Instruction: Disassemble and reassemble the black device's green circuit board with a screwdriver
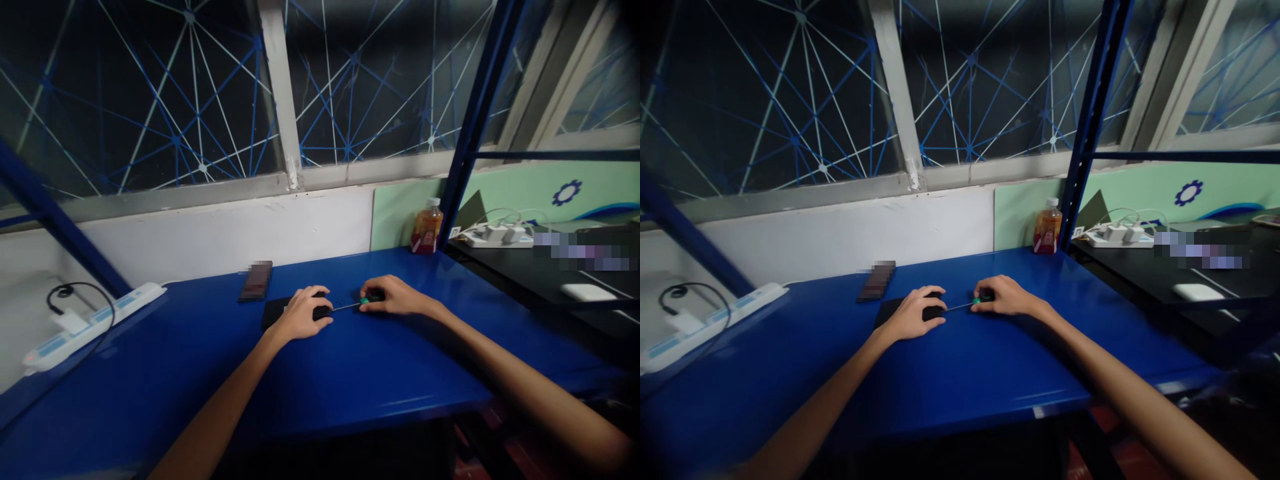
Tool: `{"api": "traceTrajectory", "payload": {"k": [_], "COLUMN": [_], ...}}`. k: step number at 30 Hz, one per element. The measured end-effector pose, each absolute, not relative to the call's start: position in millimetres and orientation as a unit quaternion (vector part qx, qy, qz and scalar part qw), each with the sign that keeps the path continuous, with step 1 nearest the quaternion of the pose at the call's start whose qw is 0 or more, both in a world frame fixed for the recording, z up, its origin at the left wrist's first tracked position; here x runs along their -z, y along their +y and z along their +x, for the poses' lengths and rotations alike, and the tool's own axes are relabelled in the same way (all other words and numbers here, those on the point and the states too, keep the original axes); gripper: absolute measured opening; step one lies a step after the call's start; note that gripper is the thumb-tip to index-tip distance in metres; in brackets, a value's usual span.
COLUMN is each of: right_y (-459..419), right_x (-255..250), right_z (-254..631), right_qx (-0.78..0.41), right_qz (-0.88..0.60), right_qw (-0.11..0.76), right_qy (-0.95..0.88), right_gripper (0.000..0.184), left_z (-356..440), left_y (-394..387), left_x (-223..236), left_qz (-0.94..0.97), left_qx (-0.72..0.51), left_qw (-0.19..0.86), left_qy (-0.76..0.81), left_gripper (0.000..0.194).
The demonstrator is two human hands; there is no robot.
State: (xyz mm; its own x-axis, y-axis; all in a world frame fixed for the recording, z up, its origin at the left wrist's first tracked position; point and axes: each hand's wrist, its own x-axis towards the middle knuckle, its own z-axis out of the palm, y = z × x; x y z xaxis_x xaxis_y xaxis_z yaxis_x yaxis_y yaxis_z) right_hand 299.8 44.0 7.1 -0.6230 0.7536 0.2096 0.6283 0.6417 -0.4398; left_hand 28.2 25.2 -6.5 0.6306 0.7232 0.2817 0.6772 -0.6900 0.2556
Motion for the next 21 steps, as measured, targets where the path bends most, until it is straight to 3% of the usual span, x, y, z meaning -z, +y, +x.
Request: {"api": "traceTrajectory", "payload": {"k": [8,21], "right_y": [42.5,43.3], "right_x": [-3.8,-1.2], "right_z": [295.5,296.9], "right_qx": [-0.138,-0.128], "right_qz": [-0.412,-0.398], "right_qw": [0.162,0.157], "right_qy": [-0.886,-0.895], "right_gripper": [0.035,0.037], "left_z": [26.2,30.7], "left_y": [26.4,21.4], "left_x": [8.3,7.3], "left_qz": [0.899,0.897], "left_qx": [-0.171,-0.185], "left_qw": [0.065,0.015], "left_qy": [0.398,0.401], "left_gripper": [0.034,0.029]}}
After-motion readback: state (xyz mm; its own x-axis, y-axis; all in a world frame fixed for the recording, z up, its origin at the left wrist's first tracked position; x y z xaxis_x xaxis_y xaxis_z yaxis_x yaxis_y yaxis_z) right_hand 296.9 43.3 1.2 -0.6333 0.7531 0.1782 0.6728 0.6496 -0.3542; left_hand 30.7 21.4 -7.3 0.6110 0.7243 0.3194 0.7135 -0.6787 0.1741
